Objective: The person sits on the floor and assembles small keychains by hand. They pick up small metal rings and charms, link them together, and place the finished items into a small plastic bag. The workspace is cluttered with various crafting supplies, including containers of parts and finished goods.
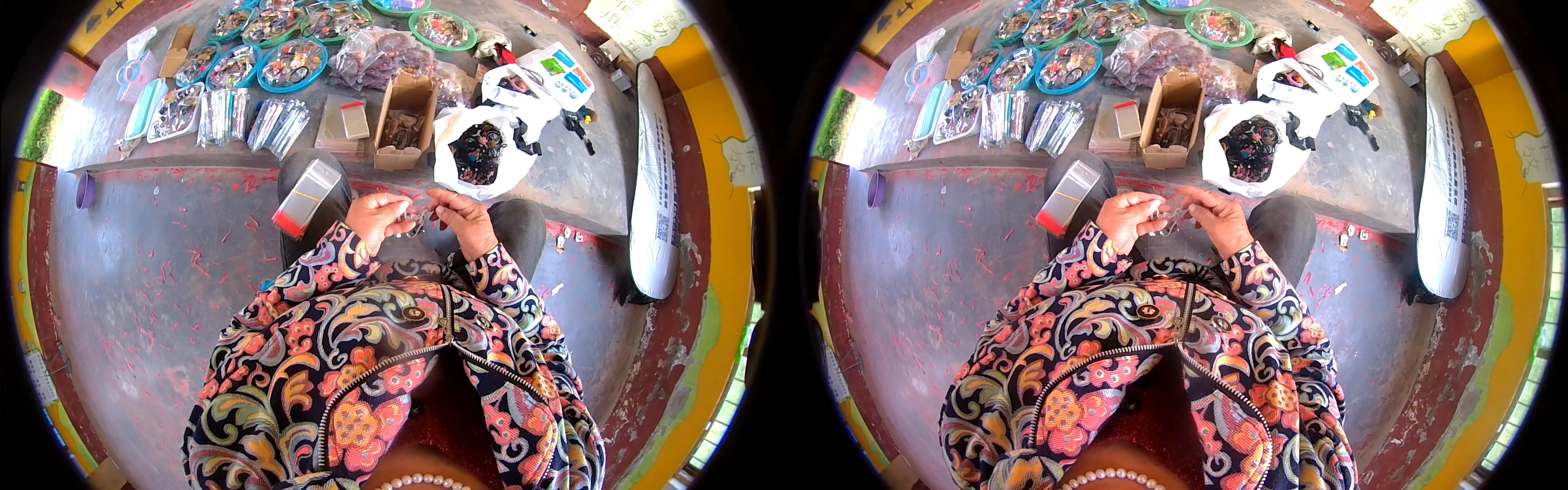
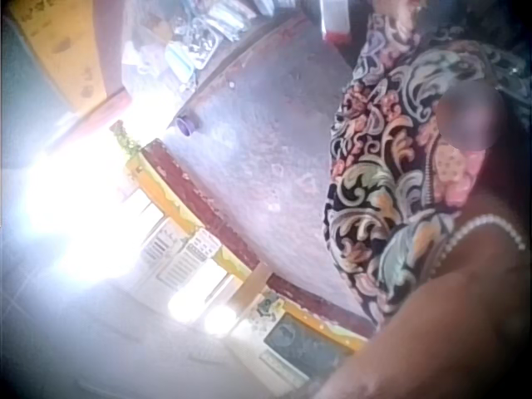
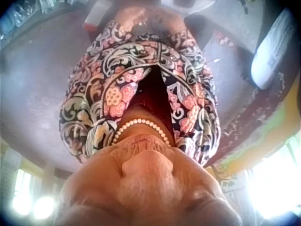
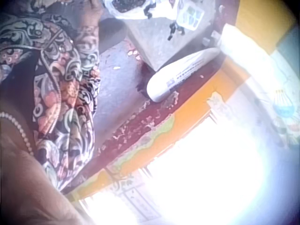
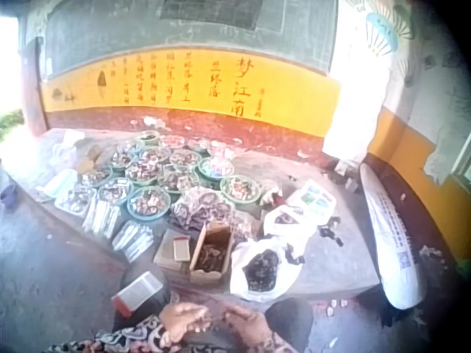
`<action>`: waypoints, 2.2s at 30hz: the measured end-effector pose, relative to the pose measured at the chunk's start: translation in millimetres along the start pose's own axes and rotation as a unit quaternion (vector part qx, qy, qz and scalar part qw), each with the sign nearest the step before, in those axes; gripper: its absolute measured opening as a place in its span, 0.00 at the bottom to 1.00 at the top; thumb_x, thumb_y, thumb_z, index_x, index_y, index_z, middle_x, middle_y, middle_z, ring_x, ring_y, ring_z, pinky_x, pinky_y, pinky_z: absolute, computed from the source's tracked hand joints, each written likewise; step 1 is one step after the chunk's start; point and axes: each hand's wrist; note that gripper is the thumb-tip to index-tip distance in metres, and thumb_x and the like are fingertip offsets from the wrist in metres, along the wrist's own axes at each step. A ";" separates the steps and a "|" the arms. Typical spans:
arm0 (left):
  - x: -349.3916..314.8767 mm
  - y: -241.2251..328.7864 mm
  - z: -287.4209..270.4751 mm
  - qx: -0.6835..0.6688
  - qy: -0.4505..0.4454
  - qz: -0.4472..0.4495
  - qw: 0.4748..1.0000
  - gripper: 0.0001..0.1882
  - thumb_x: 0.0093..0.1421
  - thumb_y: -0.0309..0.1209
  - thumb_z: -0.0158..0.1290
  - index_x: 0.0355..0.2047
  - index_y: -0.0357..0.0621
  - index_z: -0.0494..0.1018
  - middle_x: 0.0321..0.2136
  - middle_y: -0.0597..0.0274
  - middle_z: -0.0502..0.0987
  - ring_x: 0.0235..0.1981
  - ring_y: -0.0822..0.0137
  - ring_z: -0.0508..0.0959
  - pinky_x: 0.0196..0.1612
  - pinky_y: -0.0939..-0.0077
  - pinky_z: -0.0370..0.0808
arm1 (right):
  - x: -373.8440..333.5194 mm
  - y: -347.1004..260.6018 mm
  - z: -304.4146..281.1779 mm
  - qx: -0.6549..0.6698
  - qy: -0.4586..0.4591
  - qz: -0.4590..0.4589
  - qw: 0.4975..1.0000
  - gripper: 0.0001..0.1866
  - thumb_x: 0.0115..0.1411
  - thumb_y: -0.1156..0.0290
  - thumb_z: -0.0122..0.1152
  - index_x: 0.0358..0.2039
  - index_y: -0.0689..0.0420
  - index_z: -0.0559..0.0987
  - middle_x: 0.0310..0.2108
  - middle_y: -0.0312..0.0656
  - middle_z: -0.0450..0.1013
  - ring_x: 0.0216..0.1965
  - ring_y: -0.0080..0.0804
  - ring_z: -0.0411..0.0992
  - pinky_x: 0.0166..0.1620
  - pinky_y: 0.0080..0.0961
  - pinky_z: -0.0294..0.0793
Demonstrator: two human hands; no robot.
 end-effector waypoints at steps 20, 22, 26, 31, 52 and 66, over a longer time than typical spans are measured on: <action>-8.1 -0.4 13.5 0.103 -0.037 0.091 0.990 0.09 0.58 0.25 0.43 0.36 0.32 0.69 0.32 0.57 0.72 0.34 0.69 0.74 0.34 0.78 0.77 | -0.5 2.6 10.2 0.068 0.044 -0.003 0.997 0.04 0.49 0.75 0.60 0.25 0.61 0.77 0.24 0.34 0.71 0.26 0.18 0.64 0.32 0.14 0.62; -12.3 3.0 18.2 0.111 -0.038 0.109 0.987 0.09 0.58 0.25 0.42 0.36 0.33 0.69 0.32 0.58 0.72 0.32 0.69 0.75 0.34 0.77 0.77 | -1.0 2.4 13.0 0.073 0.059 -0.043 0.995 0.03 0.48 0.75 0.60 0.24 0.61 0.77 0.22 0.34 0.71 0.24 0.19 0.63 0.30 0.15 0.62; -13.6 4.8 21.1 0.123 -0.050 0.134 0.982 0.09 0.59 0.25 0.42 0.36 0.34 0.69 0.32 0.58 0.72 0.33 0.68 0.75 0.34 0.77 0.76 | -2.2 -0.1 13.8 0.081 0.073 -0.067 0.992 0.03 0.49 0.76 0.58 0.22 0.61 0.77 0.21 0.34 0.70 0.23 0.19 0.63 0.30 0.16 0.62; -12.8 9.9 22.5 0.059 -0.041 0.084 0.994 0.11 0.57 0.29 0.46 0.38 0.36 0.69 0.30 0.60 0.73 0.29 0.72 0.74 0.30 0.80 0.75 | -1.7 -0.6 16.5 0.090 0.074 -0.081 0.990 0.03 0.49 0.76 0.58 0.23 0.61 0.77 0.20 0.34 0.70 0.23 0.18 0.63 0.29 0.16 0.62; -8.8 5.9 16.2 0.168 -0.016 0.026 0.985 0.11 0.52 0.34 0.53 0.28 0.36 0.74 0.14 0.70 0.68 0.09 0.82 0.62 0.11 0.88 0.56 | -7.7 0.2 24.5 0.068 0.096 -0.093 0.989 0.03 0.52 0.75 0.56 0.24 0.61 0.75 0.22 0.32 0.69 0.23 0.16 0.63 0.29 0.12 0.61; 3.1 15.2 9.0 0.020 0.058 0.005 0.998 0.11 0.54 0.34 0.51 0.31 0.36 0.71 0.26 0.64 0.74 0.15 0.82 0.65 0.13 0.90 0.56 | -3.3 3.5 17.0 0.155 0.039 0.156 0.975 0.15 0.53 0.56 0.54 0.27 0.56 0.74 0.21 0.32 0.69 0.25 0.20 0.66 0.28 0.16 0.60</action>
Point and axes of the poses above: each hand's wrist, its own x-axis towards the middle knuckle, its own z-axis out of the palm, y = z × x
